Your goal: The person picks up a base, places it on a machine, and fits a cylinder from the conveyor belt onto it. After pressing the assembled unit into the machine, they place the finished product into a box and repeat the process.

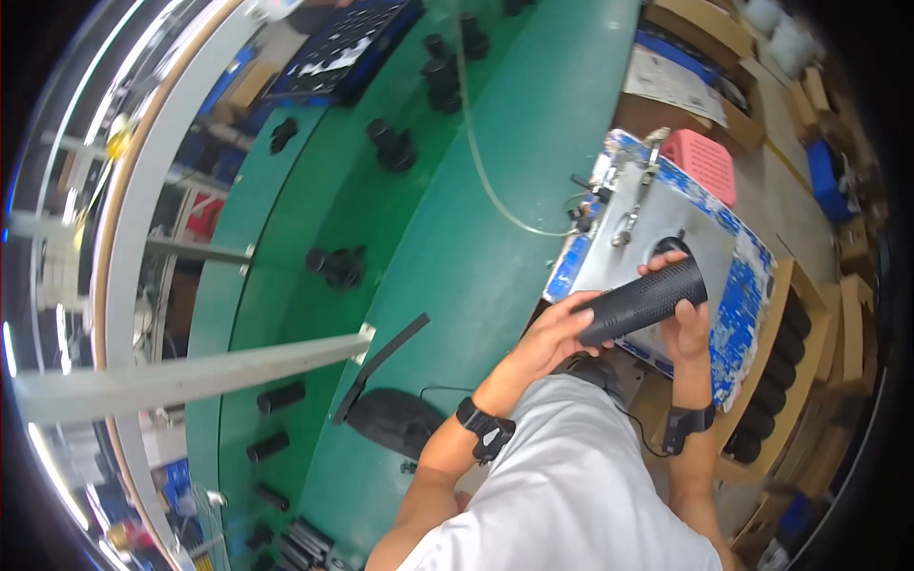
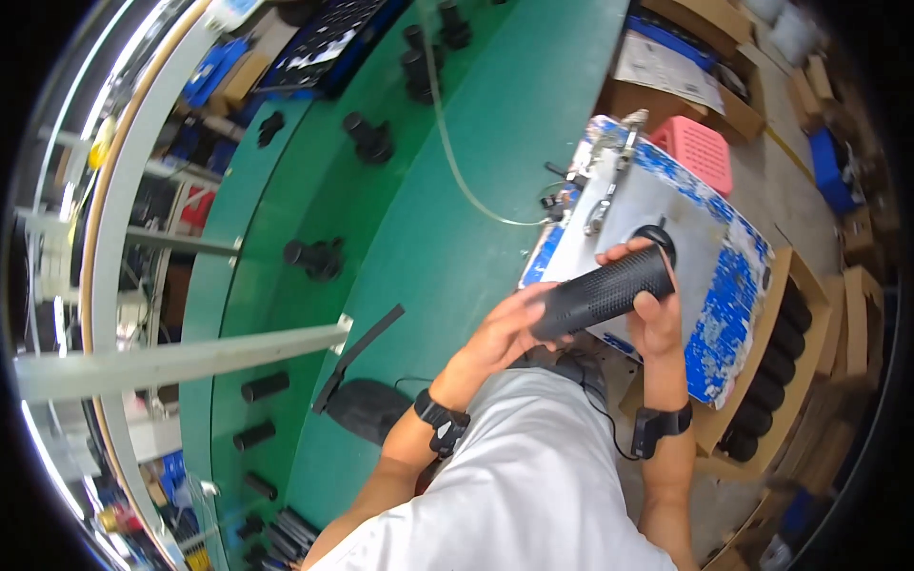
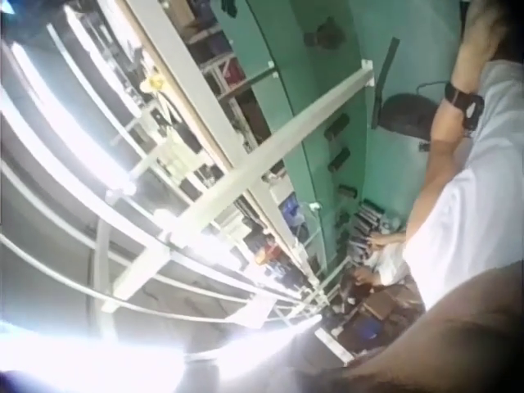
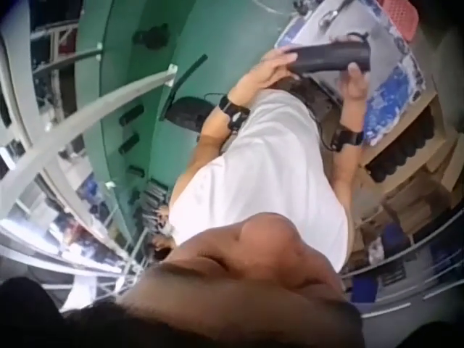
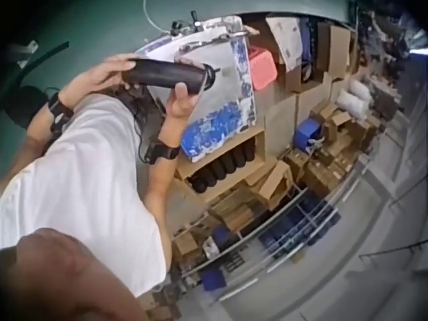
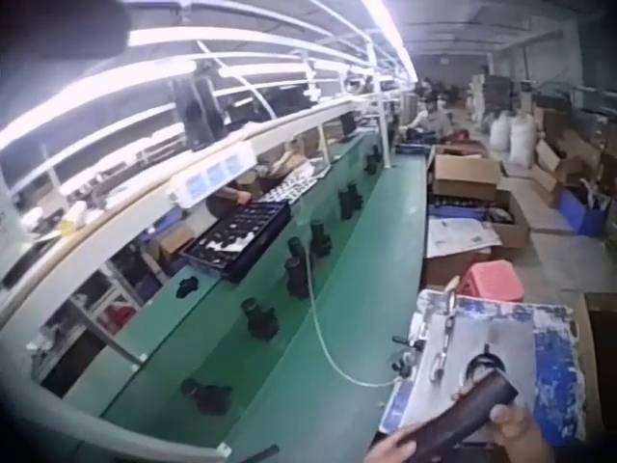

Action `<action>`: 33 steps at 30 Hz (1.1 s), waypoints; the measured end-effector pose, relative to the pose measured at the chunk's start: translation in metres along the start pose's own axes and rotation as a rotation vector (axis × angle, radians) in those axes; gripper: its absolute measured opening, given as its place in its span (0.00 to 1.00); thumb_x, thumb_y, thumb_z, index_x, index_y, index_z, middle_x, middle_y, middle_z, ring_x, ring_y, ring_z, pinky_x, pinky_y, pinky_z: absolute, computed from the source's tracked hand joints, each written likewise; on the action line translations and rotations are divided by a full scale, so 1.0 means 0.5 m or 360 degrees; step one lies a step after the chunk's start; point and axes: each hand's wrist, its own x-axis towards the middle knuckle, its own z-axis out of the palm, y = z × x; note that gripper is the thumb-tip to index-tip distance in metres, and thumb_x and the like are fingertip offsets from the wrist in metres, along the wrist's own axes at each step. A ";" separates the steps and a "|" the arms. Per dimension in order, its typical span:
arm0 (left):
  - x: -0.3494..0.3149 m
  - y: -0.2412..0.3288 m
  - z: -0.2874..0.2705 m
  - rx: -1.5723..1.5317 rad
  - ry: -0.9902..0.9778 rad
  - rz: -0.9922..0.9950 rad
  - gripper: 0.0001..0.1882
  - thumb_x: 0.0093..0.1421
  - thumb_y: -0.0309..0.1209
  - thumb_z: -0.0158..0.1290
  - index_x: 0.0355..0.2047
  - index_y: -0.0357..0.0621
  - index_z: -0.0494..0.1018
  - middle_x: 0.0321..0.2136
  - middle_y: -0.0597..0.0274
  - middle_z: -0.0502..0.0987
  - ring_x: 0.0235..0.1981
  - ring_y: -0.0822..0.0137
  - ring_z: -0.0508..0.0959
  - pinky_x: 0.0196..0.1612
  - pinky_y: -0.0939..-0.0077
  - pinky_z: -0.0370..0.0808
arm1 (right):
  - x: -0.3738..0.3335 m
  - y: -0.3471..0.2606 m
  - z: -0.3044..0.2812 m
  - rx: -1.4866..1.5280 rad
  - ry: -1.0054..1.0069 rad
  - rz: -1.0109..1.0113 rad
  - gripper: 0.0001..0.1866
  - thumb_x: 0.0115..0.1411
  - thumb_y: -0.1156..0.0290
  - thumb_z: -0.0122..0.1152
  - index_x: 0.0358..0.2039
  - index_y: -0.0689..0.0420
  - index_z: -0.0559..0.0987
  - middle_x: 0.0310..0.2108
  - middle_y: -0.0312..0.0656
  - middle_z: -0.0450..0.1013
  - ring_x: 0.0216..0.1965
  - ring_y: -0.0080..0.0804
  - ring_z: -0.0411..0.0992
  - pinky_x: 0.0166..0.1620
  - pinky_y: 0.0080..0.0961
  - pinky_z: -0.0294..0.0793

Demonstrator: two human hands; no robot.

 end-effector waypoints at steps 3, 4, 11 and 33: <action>0.044 -0.024 0.007 0.0284 -0.0256 -0.0209 0.24 0.67 0.39 0.44 0.58 0.37 0.59 0.37 0.53 0.76 0.32 0.65 0.79 0.30 0.78 0.76 | -0.079 -0.056 -0.034 -0.0184 0.0157 -0.0237 0.41 0.43 0.59 0.76 0.52 0.61 0.64 0.47 0.49 0.69 0.53 0.46 0.68 0.58 0.43 0.65; 0.065 -0.043 0.002 0.0064 -0.0376 -0.0412 0.24 0.67 0.41 0.44 0.57 0.37 0.61 0.35 0.56 0.76 0.29 0.67 0.79 0.29 0.80 0.76 | -0.100 -0.078 -0.045 -0.0284 0.0046 -0.0232 0.39 0.42 0.62 0.76 0.51 0.61 0.65 0.47 0.50 0.69 0.53 0.47 0.67 0.58 0.44 0.64; 0.146 -0.100 -0.008 0.0367 -0.0140 -0.0455 0.22 0.68 0.44 0.41 0.51 0.39 0.66 0.39 0.49 0.78 0.29 0.69 0.78 0.31 0.81 0.76 | -0.064 -0.129 -0.102 -0.1199 0.0571 -0.0492 0.30 0.46 0.77 0.65 0.51 0.62 0.66 0.49 0.47 0.69 0.53 0.40 0.67 0.60 0.38 0.61; 0.131 -0.066 -0.103 0.0635 -0.0012 -0.0427 0.12 0.65 0.33 0.44 0.43 0.40 0.71 0.32 0.62 0.78 0.30 0.76 0.76 0.34 0.85 0.70 | 0.026 0.066 -0.155 -0.1658 0.0931 -0.0396 0.23 0.49 0.75 0.67 0.46 0.63 0.71 0.45 0.43 0.72 0.46 0.29 0.70 0.51 0.26 0.68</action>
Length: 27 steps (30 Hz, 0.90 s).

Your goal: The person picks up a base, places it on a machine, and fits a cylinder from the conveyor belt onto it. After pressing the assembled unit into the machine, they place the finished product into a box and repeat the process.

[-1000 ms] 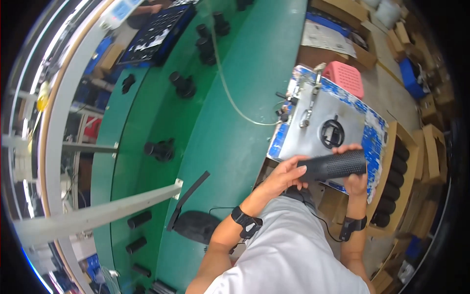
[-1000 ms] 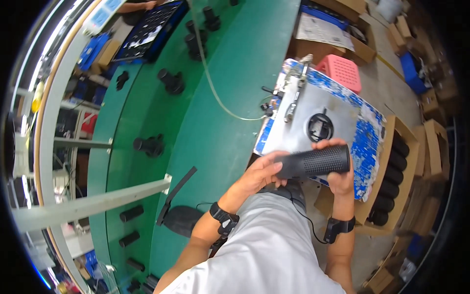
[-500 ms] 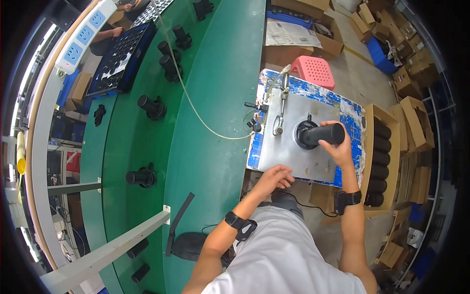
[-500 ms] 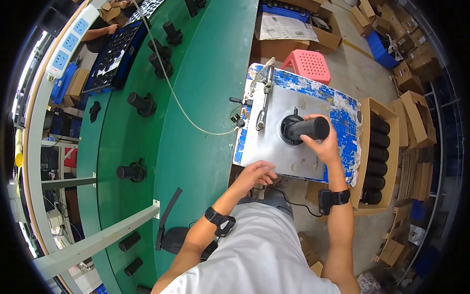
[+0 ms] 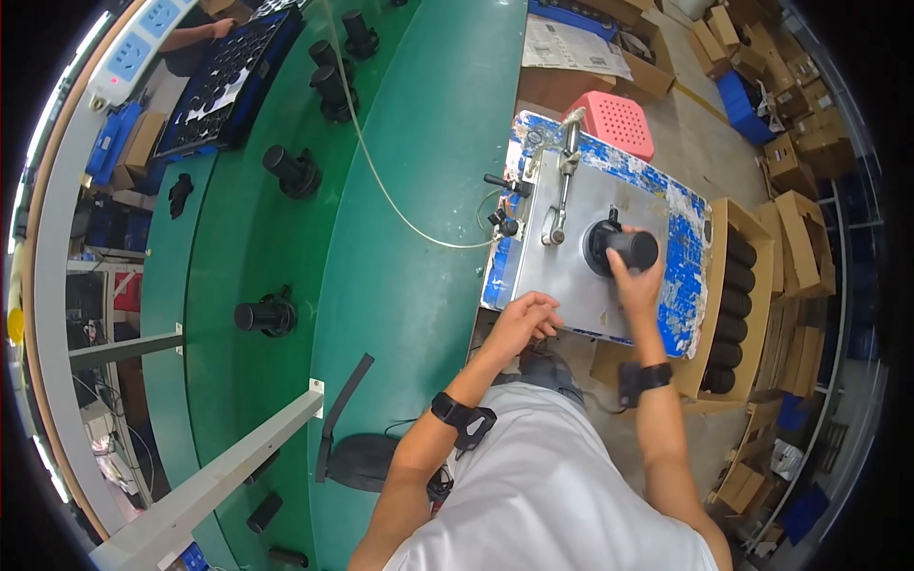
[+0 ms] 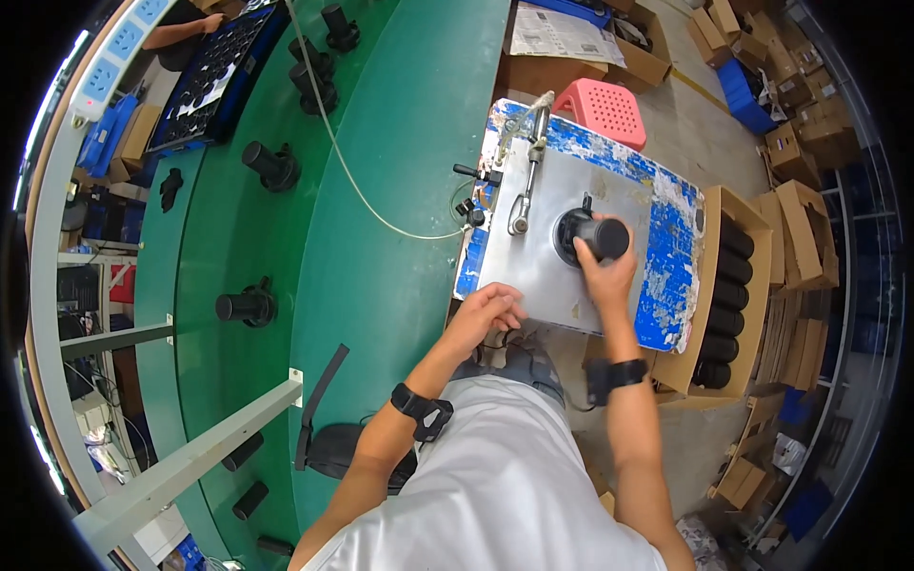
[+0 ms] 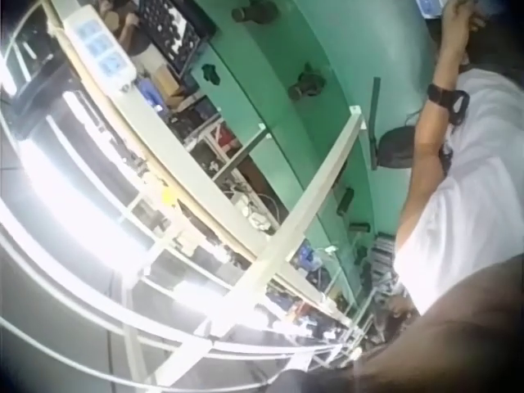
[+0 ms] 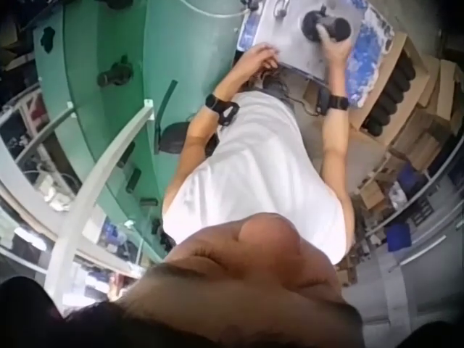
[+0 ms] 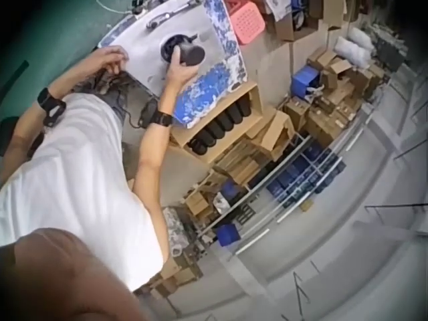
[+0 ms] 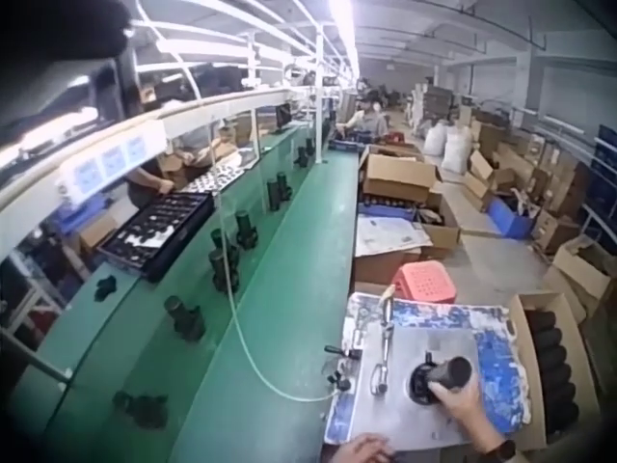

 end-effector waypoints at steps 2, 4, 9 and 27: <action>0.008 -0.005 0.005 0.0062 0.0076 0.0059 0.11 0.65 0.32 0.44 0.42 0.41 0.71 0.32 0.62 0.78 0.29 0.76 0.75 0.34 0.85 0.70 | -0.012 0.003 0.018 -0.0196 0.0230 -0.0148 0.21 0.51 0.74 0.67 0.44 0.64 0.72 0.43 0.42 0.73 0.44 0.28 0.71 0.49 0.26 0.69; 0.016 0.005 0.014 0.0062 0.0049 0.0143 0.11 0.65 0.32 0.45 0.42 0.41 0.71 0.32 0.63 0.78 0.29 0.77 0.75 0.33 0.85 0.70 | 0.026 -0.010 0.016 -0.0221 0.0146 0.0081 0.21 0.50 0.73 0.69 0.43 0.63 0.73 0.39 0.41 0.75 0.41 0.27 0.72 0.47 0.25 0.70; 0.013 -0.002 0.028 0.0153 0.0001 0.0190 0.10 0.65 0.33 0.46 0.41 0.41 0.71 0.30 0.65 0.77 0.27 0.79 0.73 0.30 0.87 0.68 | 0.045 0.010 -0.015 -0.0155 -0.0246 0.0067 0.24 0.46 0.68 0.72 0.43 0.60 0.73 0.40 0.39 0.75 0.43 0.26 0.71 0.50 0.26 0.68; 0.039 -0.009 0.065 0.0361 -0.0030 0.0338 0.09 0.66 0.30 0.45 0.42 0.38 0.71 0.30 0.64 0.76 0.30 0.76 0.73 0.36 0.81 0.71 | 0.047 0.013 0.004 0.0439 0.0062 -0.0135 0.14 0.46 0.71 0.62 0.33 0.62 0.73 0.28 0.42 0.75 0.33 0.29 0.73 0.43 0.26 0.71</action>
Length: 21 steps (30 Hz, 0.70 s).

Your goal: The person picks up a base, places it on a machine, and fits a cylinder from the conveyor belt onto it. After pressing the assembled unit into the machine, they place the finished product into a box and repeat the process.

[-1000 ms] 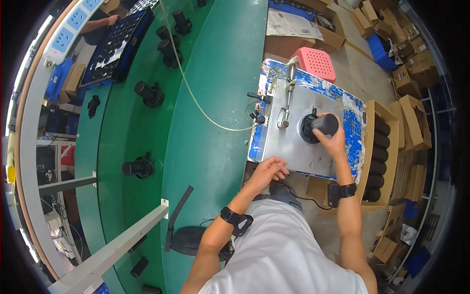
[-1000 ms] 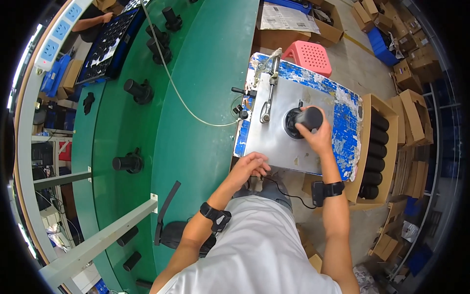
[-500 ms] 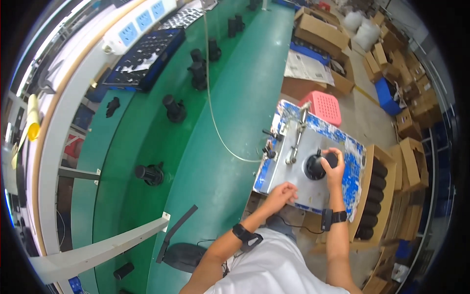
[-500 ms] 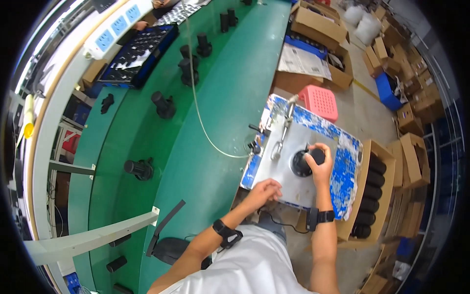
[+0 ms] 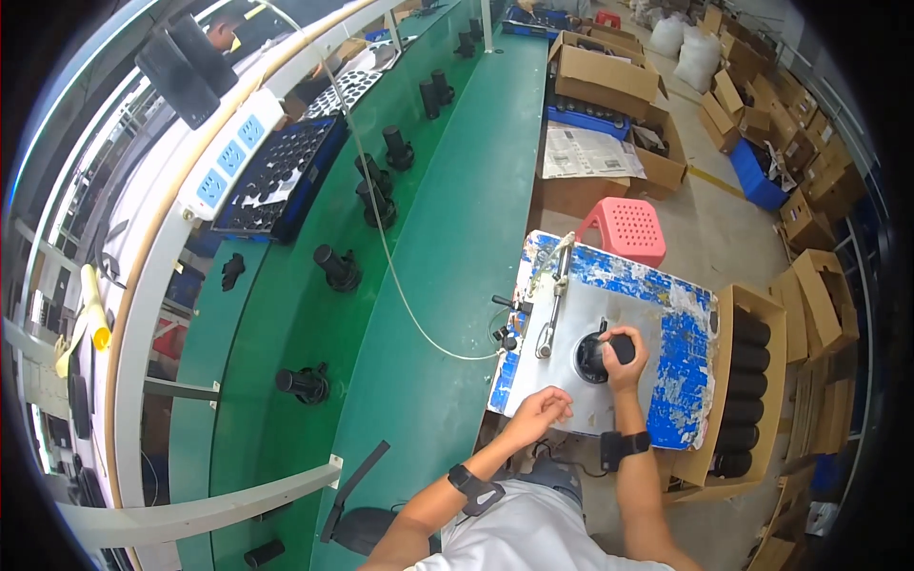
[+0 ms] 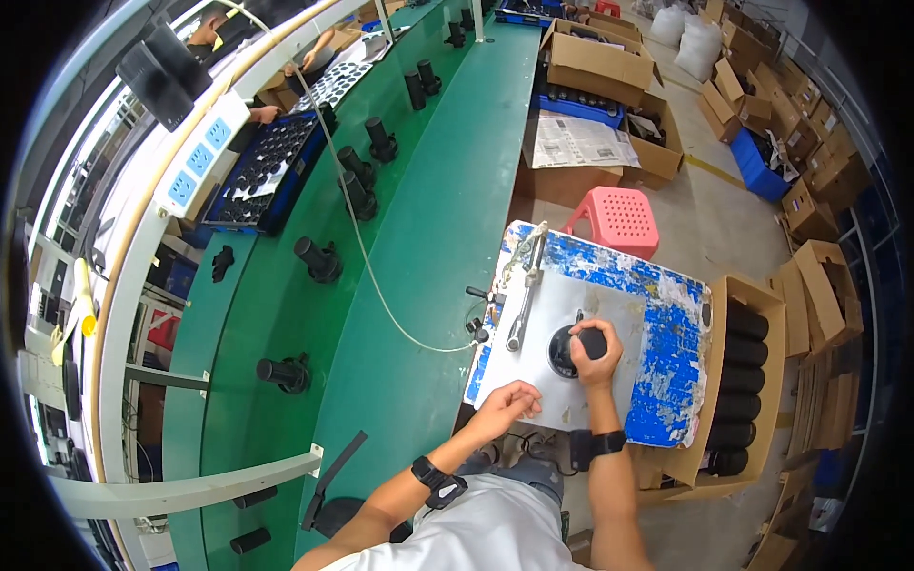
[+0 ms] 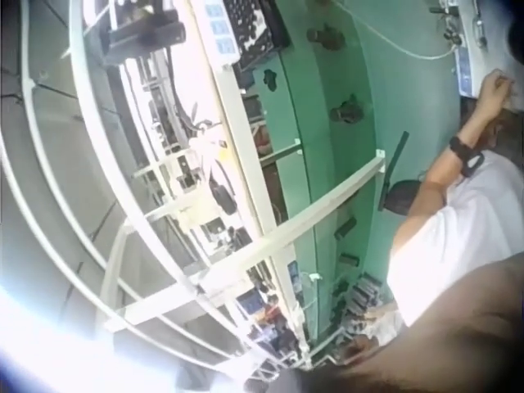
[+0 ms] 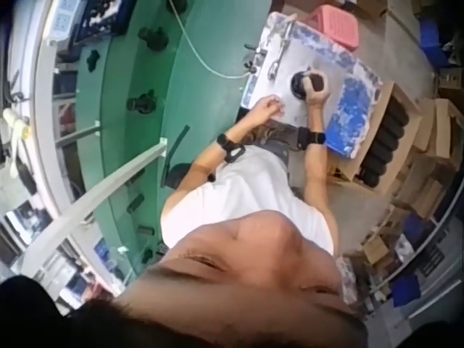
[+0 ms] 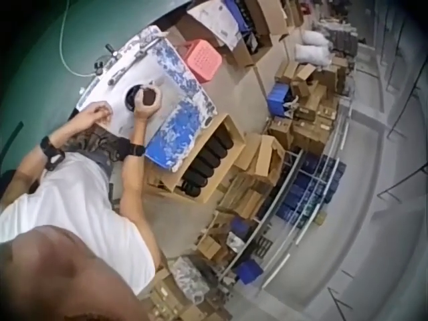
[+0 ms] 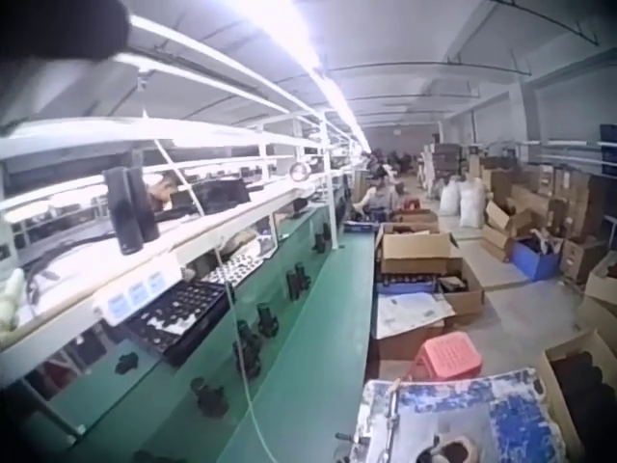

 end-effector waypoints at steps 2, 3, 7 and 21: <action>-0.003 0.014 0.002 0.0022 0.0132 0.0120 0.09 0.67 0.29 0.45 0.41 0.38 0.71 0.30 0.63 0.76 0.32 0.74 0.74 0.38 0.79 0.72 | -0.020 0.023 0.014 -0.0185 0.0306 -0.0072 0.14 0.45 0.71 0.63 0.33 0.61 0.73 0.28 0.41 0.75 0.33 0.28 0.73 0.43 0.27 0.72; 0.012 0.031 -0.015 -0.0083 0.0163 0.0153 0.09 0.66 0.27 0.45 0.42 0.37 0.71 0.29 0.63 0.76 0.32 0.74 0.75 0.38 0.77 0.73 | -0.019 0.043 0.015 -0.0048 0.0352 -0.0060 0.15 0.44 0.70 0.64 0.33 0.60 0.73 0.27 0.41 0.74 0.32 0.28 0.73 0.42 0.27 0.72; 0.034 0.103 -0.098 0.0260 0.0635 0.0371 0.07 0.65 0.30 0.48 0.35 0.38 0.72 0.26 0.64 0.75 0.30 0.74 0.74 0.36 0.78 0.72 | -0.008 0.075 0.014 0.0219 0.0202 -0.0115 0.15 0.45 0.72 0.65 0.33 0.60 0.73 0.27 0.39 0.74 0.31 0.27 0.72 0.41 0.27 0.72; 0.265 0.130 -0.272 0.1677 0.0978 0.0684 0.15 0.54 0.28 0.51 0.42 0.35 0.72 0.39 0.47 0.76 0.40 0.52 0.77 0.45 0.63 0.74 | -0.003 0.058 0.033 0.0263 0.0191 -0.0105 0.21 0.51 0.58 0.58 0.37 0.64 0.71 0.29 0.45 0.74 0.32 0.30 0.71 0.42 0.25 0.69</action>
